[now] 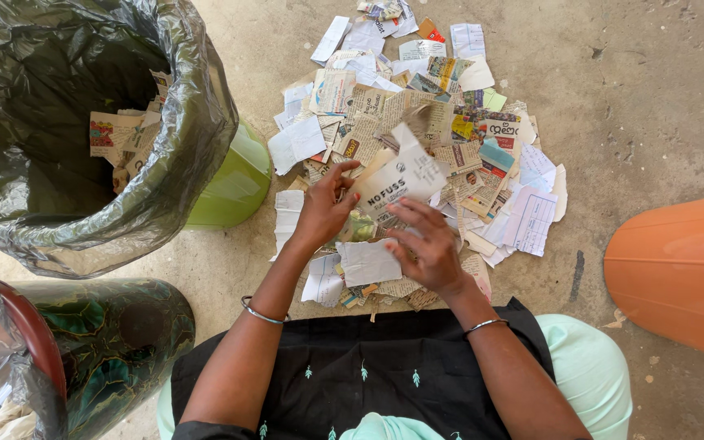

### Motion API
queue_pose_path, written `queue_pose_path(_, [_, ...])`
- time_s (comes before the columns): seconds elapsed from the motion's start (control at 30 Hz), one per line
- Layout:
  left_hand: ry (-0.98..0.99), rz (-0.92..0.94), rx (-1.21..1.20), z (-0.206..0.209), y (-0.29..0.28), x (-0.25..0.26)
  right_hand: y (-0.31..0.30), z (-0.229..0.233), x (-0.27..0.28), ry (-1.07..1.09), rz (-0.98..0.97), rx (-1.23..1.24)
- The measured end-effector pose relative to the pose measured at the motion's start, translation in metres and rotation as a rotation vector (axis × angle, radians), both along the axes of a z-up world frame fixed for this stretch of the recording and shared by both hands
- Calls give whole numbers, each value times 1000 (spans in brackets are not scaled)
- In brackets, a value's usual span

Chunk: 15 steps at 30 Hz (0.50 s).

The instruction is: The person sits on the floor and sorts through a pile of mixed paper scraps, picking up pieces, briefly unfolding or inspecting them, and placing them into a green bin lined with a black plastic bag. The person handles newspaper clippings, envelopes, and printed sheets one at a time.

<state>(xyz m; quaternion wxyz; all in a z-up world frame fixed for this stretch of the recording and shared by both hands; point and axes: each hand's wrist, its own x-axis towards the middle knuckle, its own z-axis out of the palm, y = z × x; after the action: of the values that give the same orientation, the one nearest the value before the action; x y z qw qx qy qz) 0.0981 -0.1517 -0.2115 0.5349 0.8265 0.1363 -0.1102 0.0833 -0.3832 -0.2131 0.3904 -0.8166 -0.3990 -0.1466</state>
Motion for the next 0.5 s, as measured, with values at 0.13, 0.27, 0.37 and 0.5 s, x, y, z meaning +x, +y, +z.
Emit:
queue_pose_path(0.13, [-410, -85, 397, -16, 4, -3, -10, -21, 15, 170, -226, 64])
queue_pose_path(0.27, [-188, -59, 463, -22, -3, -3, -14, -32, 25, 487, -348, 103])
queue_pose_path(0.37, [-61, -121, 409, -25, -6, -4, -13, -32, 27, 480, -282, 18])
queue_pose_path(0.5, [-64, -167, 475, -33, -11, -4, -12, -32, 26, 600, -194, -4])
